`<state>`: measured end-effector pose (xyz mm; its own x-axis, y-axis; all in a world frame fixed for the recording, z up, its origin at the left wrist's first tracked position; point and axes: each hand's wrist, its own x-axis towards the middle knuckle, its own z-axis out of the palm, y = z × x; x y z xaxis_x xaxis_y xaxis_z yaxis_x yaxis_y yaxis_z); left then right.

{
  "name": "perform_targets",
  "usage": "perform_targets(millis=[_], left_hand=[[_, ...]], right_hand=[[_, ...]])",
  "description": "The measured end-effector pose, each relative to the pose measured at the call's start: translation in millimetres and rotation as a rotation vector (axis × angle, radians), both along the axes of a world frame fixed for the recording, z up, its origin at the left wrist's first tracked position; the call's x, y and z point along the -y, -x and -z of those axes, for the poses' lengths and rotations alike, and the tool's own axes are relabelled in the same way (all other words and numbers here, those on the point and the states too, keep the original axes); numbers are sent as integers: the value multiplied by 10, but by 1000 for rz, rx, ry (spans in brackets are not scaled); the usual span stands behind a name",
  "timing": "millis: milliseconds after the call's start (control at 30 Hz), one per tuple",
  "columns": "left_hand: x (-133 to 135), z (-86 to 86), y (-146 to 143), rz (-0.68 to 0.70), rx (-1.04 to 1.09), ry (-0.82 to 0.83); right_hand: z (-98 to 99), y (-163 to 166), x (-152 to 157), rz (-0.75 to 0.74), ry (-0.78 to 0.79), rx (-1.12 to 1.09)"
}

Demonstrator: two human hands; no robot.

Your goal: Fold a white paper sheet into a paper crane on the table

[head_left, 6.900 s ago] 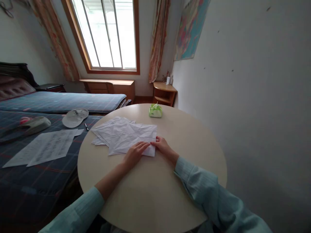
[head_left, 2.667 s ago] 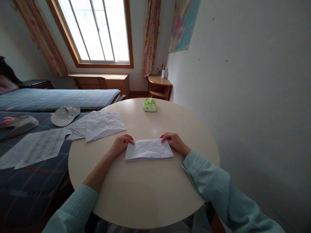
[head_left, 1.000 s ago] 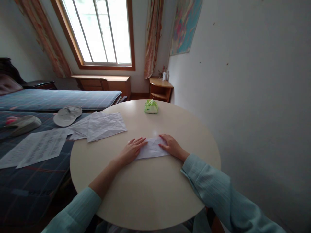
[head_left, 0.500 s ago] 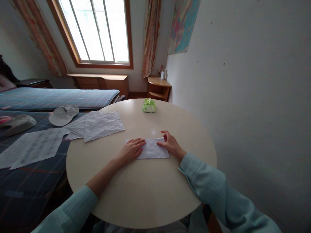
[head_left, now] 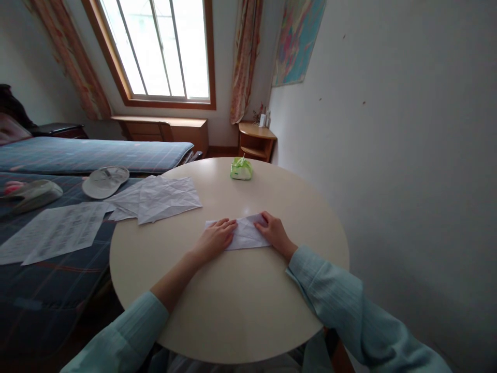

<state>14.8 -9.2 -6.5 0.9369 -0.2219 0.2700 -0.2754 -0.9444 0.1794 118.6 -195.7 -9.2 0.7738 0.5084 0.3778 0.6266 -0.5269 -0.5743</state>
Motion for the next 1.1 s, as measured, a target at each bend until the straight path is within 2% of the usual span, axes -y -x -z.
perform_targets(millis=[200, 333, 433, 633, 1100], left_hand=[[-13, 68, -30, -41, 6, 29], [-5, 79, -50, -36, 11, 36], [-3, 81, -52, -37, 4, 50], [4, 74, -48, -42, -4, 65], [23, 57, -53, -69, -19, 55]], right_hand=[[-8, 103, 10, -286, -164, 66], [-17, 167, 33, -473, -72, 160], [-13, 189, 42, -550, 34, 197], [11, 173, 45, -577, 116, 224], [-96, 222, 57, -597, 148, 182]])
